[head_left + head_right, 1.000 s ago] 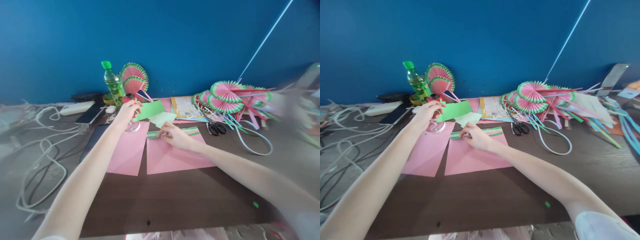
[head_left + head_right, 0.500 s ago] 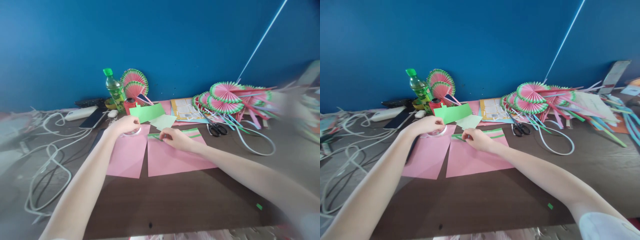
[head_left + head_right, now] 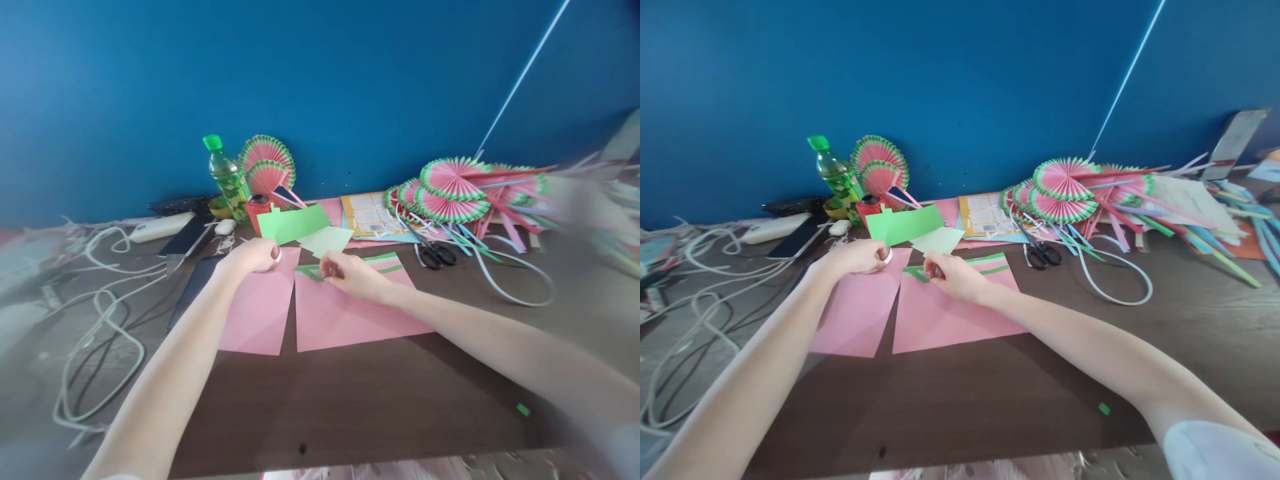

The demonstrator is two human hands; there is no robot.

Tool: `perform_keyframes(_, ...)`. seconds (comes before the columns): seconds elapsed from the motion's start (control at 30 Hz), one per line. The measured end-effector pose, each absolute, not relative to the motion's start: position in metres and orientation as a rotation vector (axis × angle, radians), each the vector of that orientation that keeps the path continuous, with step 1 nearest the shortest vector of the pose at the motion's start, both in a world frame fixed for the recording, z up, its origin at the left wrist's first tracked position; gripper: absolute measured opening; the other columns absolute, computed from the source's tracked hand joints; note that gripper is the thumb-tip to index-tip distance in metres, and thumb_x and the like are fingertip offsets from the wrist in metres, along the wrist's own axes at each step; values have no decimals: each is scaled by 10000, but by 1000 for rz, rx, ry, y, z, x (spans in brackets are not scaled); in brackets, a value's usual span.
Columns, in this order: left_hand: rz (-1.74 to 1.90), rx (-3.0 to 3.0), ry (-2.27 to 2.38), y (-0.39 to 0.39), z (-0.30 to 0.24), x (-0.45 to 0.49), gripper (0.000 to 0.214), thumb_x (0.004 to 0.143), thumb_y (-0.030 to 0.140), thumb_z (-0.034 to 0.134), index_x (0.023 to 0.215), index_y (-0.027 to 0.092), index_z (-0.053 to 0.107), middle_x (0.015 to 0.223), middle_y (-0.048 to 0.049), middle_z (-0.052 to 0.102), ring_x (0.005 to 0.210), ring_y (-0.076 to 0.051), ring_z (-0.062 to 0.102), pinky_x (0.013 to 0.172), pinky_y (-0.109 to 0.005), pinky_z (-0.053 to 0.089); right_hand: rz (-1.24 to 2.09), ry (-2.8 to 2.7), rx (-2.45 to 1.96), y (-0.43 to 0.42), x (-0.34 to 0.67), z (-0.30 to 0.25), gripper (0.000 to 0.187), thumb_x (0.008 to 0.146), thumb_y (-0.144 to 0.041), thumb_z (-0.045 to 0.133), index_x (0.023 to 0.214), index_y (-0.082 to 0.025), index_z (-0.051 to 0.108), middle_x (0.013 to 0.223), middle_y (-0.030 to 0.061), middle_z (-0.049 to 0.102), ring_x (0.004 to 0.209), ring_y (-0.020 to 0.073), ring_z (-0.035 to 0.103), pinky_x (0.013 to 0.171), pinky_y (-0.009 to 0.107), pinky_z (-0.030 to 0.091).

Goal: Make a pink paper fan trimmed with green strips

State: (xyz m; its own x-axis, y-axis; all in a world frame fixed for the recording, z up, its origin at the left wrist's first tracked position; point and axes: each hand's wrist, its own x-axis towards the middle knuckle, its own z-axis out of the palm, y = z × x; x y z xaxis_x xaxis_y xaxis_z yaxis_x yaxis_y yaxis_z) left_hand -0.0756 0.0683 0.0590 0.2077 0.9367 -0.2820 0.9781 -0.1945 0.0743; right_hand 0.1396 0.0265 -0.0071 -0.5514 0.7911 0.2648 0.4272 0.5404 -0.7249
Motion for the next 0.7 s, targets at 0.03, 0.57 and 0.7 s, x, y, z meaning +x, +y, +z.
perform_keyframes(0.03, -247, 2238, 1819, 68, 61, -77, 79, 541, 202, 500, 474, 199, 457, 426, 4, 454, 386, -116, 364, 420, -259, 208, 806, -2177, -967, 27, 139, -9, 187, 712, -60, 435, 824, -202, 485, 809, 4, 591, 710, 112, 517, 650, 240, 393)
perform_keyframes(0.57, 117, 1796, 1046, 48, 92, -71, 219, 709, 316, 576, 879, 178, 596, 790, -46, 674, 737, -157, 616, 722, -269, 451, 455, -1971, -792, 19, 141, -7, 324, 816, -86, 407, 1105, -214, 478, 1038, 85, 546, 983, 184, 542, 852, 367, 452)
perform_keyframes(0.7, 251, 1774, 951, 53, 75, -61, 219, 766, 328, 576, 924, 177, 567, 789, -31, 669, 700, -130, 601, 729, -270, 441, 407, -1955, -801, 19, 143, -8, 364, 841, -126, 429, 1190, -228, 443, 1154, 104, 501, 1129, 210, 476, 953, 420, 415)
